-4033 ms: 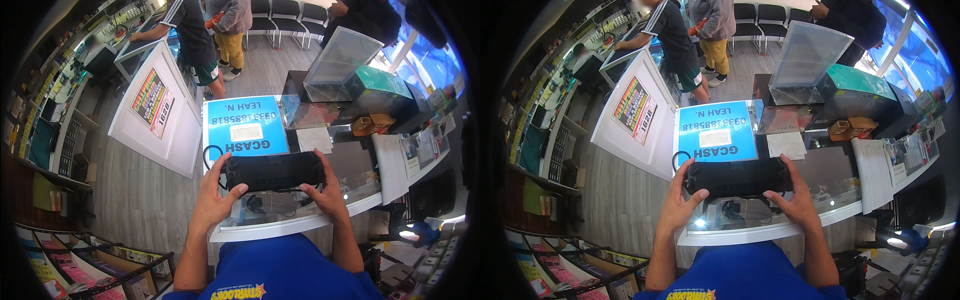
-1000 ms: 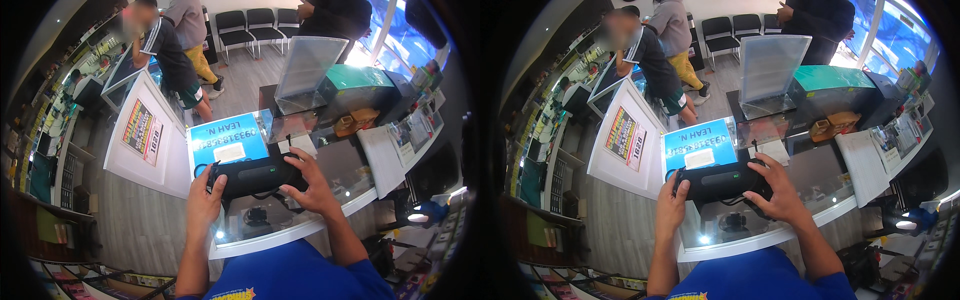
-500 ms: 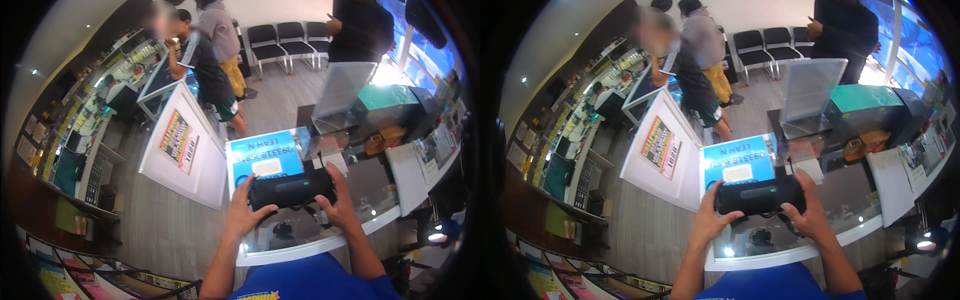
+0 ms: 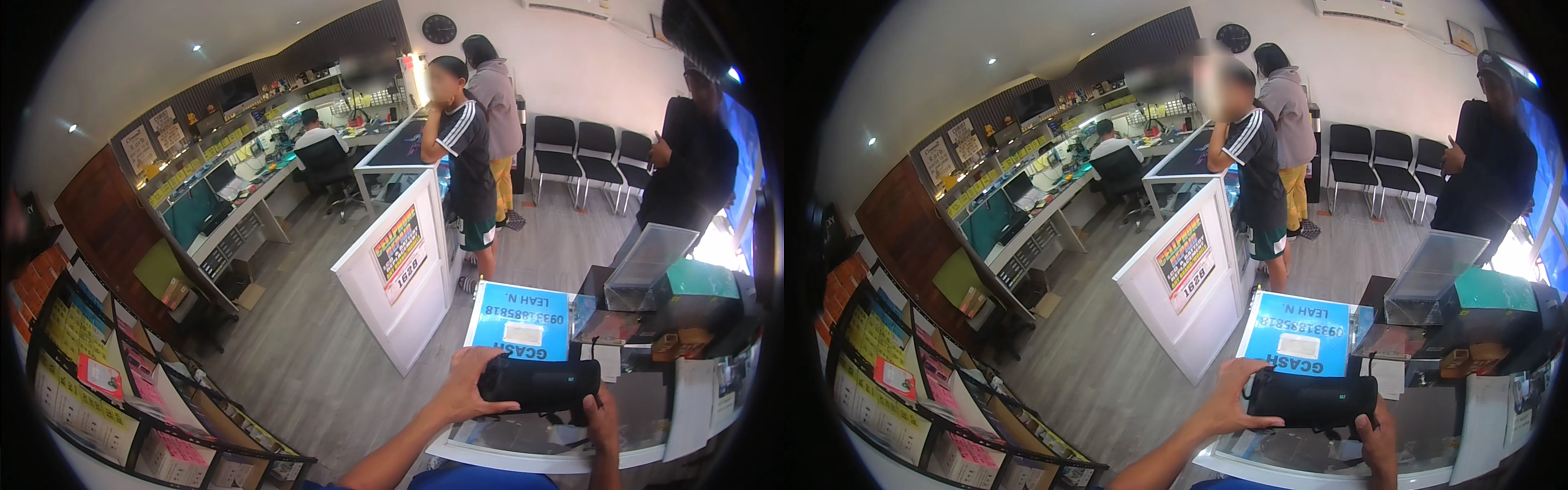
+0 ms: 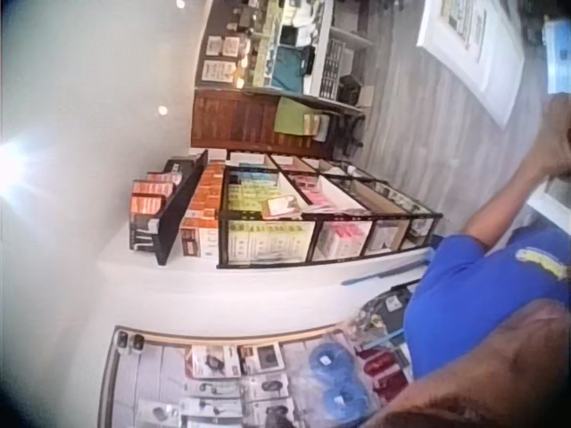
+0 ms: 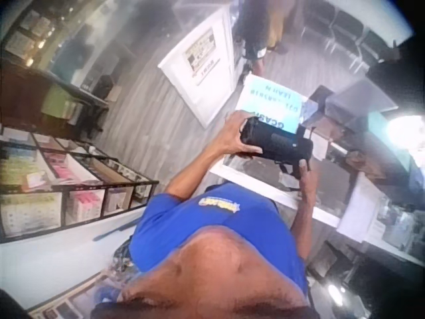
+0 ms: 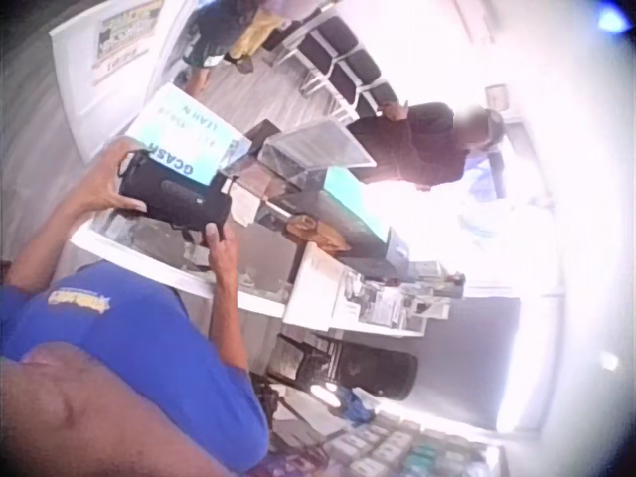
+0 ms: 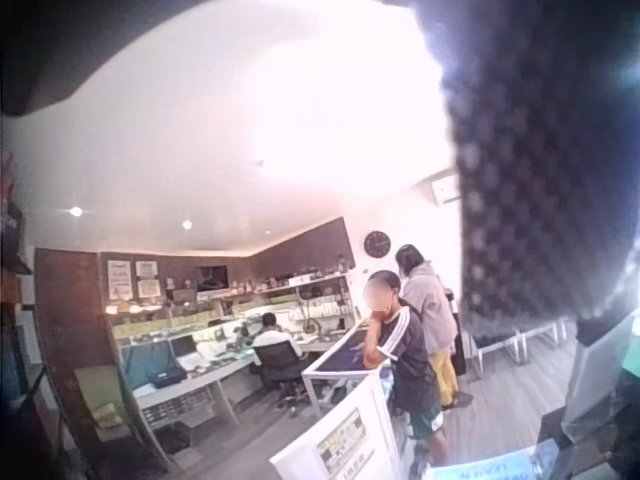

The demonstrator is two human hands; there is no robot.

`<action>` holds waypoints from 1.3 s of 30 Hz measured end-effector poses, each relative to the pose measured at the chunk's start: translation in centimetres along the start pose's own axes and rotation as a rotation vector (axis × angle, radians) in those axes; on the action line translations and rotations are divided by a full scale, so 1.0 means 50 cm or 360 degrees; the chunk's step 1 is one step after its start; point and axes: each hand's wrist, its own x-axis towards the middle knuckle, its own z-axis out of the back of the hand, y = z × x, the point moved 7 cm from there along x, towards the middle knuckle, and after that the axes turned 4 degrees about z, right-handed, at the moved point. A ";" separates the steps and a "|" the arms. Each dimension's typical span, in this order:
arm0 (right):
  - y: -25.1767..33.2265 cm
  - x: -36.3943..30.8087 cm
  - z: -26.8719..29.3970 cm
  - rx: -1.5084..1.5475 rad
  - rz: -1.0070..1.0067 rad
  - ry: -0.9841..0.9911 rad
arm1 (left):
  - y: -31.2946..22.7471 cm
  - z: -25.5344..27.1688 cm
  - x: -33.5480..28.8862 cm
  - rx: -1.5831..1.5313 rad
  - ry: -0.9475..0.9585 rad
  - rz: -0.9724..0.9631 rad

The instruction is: The person picks up a black power bank, places it on the counter, and then picks up a smartphone. They rotate and examine the phone while interacting with two people at the counter. The person then places the phone back on the counter and walks toward a workbench where another person is seated.

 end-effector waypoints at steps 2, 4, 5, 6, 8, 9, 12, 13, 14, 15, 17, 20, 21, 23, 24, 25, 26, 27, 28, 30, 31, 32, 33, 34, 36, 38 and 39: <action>-0.019 -0.009 -0.002 0.0250 0.0026 -0.0010 | -0.060 0.037 0.014 -0.0277 -0.0044 -0.0149; -0.007 0.001 -0.056 0.0948 0.0083 -0.0076 | -0.132 0.080 0.025 -0.0276 -0.0172 -0.0333; -0.038 0.002 -0.064 0.1179 -0.0011 0.0011 | -0.153 0.094 0.020 -0.0254 -0.0215 -0.0371; -0.053 0.012 -0.079 0.1374 -0.0041 0.0134 | -0.163 0.092 0.016 -0.0364 -0.0257 -0.0406; 0.003 0.038 -0.128 0.1570 -0.0211 0.0153 | -0.180 0.098 0.018 -0.0523 -0.0353 -0.0486; 0.026 0.051 -0.149 0.1670 -0.0283 0.0163 | -0.196 0.093 0.025 -0.0490 -0.0328 -0.0531; 0.032 0.064 -0.154 0.1731 -0.0463 -0.0011 | -0.226 0.080 0.041 -0.0426 -0.0261 -0.0620; 0.027 0.067 -0.149 0.1728 -0.0484 -0.0010 | -0.227 0.078 0.042 -0.0427 -0.0250 -0.0621; 0.015 0.072 -0.143 0.1725 -0.0508 -0.0003 | -0.227 0.076 0.042 -0.0425 -0.0243 -0.0619; 0.009 0.081 -0.142 0.1726 -0.0537 0.0029 | -0.223 0.077 0.042 -0.0439 -0.0197 -0.0613; -0.007 0.087 -0.135 0.1603 -0.0528 0.0084 | -0.205 0.083 0.039 -0.0440 -0.0113 -0.0584; -0.026 0.099 -0.117 0.1541 -0.0413 0.0170 | -0.174 0.074 0.040 -0.0534 -0.0006 -0.0382; -0.042 0.094 -0.102 0.1457 -0.0322 0.0259 | -0.156 0.069 0.040 -0.0530 -0.0021 -0.0300; -0.060 0.089 -0.098 0.1393 -0.0273 0.0129 | -0.109 0.051 0.036 -0.0556 -0.0068 -0.0119; -0.062 0.087 -0.097 0.1361 -0.0263 0.0063 | -0.085 0.046 0.030 -0.0538 -0.0088 -0.0069; -0.055 0.089 -0.099 0.1305 -0.0238 0.0102 | -0.066 0.044 0.026 -0.0609 -0.0126 -0.0003; -0.044 0.089 -0.100 0.1249 -0.0210 0.0137 | -0.051 0.041 0.023 -0.0683 -0.0161 0.0060; -0.036 0.087 -0.102 0.1201 -0.0177 0.0159 | -0.040 0.036 0.020 -0.0755 -0.0182 0.0118; -0.031 0.086 -0.101 0.1097 -0.0115 0.0111 | -0.031 0.028 0.016 -0.0823 -0.0199 0.0182; -0.016 0.083 -0.101 0.0888 0.0016 0.0015 | -0.004 0.020 0.002 -0.0916 -0.0136 0.0330; -0.011 0.082 -0.099 0.0833 0.0008 0.0002 | 0.012 0.012 -0.005 -0.0963 -0.0104 0.0402; -0.004 0.081 -0.095 0.0777 0.0000 -0.0010 | 0.025 0.003 -0.012 -0.0999 -0.0164 0.0397; 0.000 0.080 -0.091 0.0720 -0.0008 -0.0026 | 0.028 -0.005 -0.021 -0.1099 -0.0146 0.0518; -0.002 0.079 -0.092 0.0699 -0.0026 -0.0030 | 0.024 -0.007 -0.034 -0.1200 -0.0129 0.0640; -0.006 0.078 -0.096 0.0656 -0.0050 -0.0023 | 0.030 -0.009 -0.056 -0.1218 -0.0245 0.0727; 0.009 0.070 -0.108 0.0552 -0.0025 0.0031 | 0.039 0.004 -0.075 -0.1170 -0.0426 0.0573; 0.017 0.062 -0.113 0.0495 -0.0014 0.0055 | 0.041 0.012 -0.082 -0.1148 -0.0513 0.0498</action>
